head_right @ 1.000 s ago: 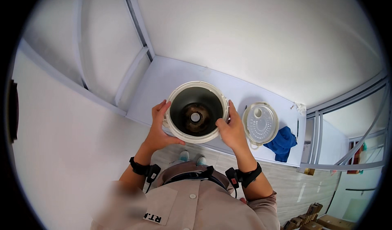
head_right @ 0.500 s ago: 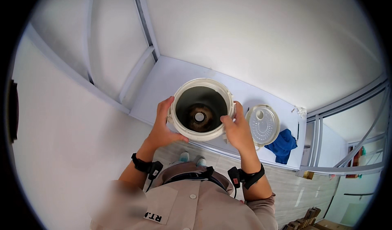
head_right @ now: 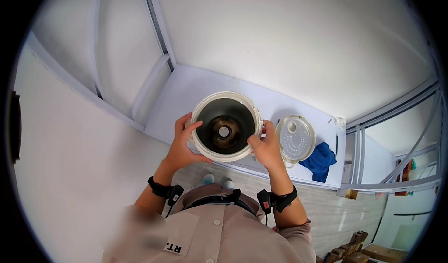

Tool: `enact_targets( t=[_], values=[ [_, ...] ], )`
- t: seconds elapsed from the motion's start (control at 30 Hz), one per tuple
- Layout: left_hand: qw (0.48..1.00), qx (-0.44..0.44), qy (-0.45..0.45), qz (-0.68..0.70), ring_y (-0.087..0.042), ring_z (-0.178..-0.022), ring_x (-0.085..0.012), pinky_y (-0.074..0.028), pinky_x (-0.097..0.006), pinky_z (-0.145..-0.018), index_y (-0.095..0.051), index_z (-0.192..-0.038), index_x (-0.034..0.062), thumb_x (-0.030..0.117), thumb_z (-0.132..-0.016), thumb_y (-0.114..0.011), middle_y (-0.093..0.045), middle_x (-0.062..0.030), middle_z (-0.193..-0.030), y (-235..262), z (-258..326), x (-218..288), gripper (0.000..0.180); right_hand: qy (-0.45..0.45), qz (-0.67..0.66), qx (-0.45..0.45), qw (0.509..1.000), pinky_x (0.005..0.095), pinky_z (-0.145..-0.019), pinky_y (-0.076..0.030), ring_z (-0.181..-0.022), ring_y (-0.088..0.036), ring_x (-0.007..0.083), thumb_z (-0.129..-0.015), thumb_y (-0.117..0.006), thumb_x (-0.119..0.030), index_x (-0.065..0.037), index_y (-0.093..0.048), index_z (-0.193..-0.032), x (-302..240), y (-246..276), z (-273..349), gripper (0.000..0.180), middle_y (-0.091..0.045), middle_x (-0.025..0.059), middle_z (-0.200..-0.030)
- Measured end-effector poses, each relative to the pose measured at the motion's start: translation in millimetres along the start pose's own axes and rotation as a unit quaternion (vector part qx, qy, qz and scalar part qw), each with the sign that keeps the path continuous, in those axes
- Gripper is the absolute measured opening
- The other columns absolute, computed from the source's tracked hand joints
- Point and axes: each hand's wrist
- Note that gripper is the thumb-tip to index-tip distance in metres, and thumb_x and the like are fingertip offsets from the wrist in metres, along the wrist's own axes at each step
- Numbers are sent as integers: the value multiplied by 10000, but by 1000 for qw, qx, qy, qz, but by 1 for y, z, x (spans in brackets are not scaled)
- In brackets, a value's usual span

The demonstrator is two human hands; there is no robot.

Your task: The person uses a screwdriver to remove screws from the base of a white appliance, then detaches the bottom cover to expose the internal wiring.

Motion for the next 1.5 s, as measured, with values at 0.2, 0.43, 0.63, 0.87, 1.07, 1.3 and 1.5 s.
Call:
enact_targets(
  t=[0.2,0.43,0.63,0.87,1.07,1.3,1.5],
  values=[
    [999,9,-39,0,-254,-1569,-441,-325,-545,-1272,-599,-1464,149,335,-561,-1074,-244,-191,-1658,-3,4,-3,1037,37,-52,-11,998,304,-625,-552,-822,-680,164,-853,-683,-84,-37,-514,-1389,8,0,7,565,-612,120,-1151],
    [997,19,-70,-4,-336,-1526,-480,-409,-536,-1207,-698,-1137,146,283,-619,-1053,-269,-216,-1653,-2,0,9,643,17,-84,-6,996,298,-652,-552,-843,-664,152,-865,-648,-81,-35,-519,-1382,12,7,3,535,-626,97,-1133],
    [998,31,-54,8,-370,-1514,-457,-410,-517,-1206,-703,-1075,140,247,-566,-1069,-304,-210,-1640,-3,0,14,637,-2,-95,-10,995,272,-661,-530,-848,-648,124,-866,-628,-97,-50,-530,-1375,5,7,2,520,-643,68,-1120],
    [997,32,-75,3,-393,-1512,-441,-429,-503,-1195,-714,-1054,126,263,-572,-1064,-338,-191,-1638,1,-3,20,611,-40,-85,-27,995,325,-857,-546,-1052,-650,175,-856,-596,-129,-86,-533,-1378,5,12,0,527,-634,69,-1200],
    [995,61,-85,5,-450,-1464,-451,-446,-514,-1163,-729,-1094,115,319,-607,-1042,-395,-226,-1605,-7,-1,17,615,-34,-120,-3,992,293,-779,-530,-972,-657,142,-866,-597,-135,-83,-559,-1337,3,6,3,476,-648,52,-1162],
    [989,73,-77,-106,-554,-1381,-463,-527,-515,-1100,-728,-1072,114,408,-557,-1053,-466,-205,-1564,-5,-2,15,677,12,-196,-68,978,309,-786,-576,-951,-690,169,-868,-589,-96,-14,-590,-1346,13,17,0,484,-652,76,-1209],
    [952,42,-54,-298,-449,-1478,-506,-281,-737,-1212,-736,-1172,140,541,-513,-1026,-476,-209,-1590,9,-1,29,825,22,-216,-74,973,299,-731,-598,-872,-713,165,-864,-642,61,5,-624,-1338,21,12,-3,478,-653,111,-1225]
  ],
)
Point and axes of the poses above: each hand's wrist, its own z-axis away from the middle knuckle, its own y-axis out of the back of the hand, x = y × z
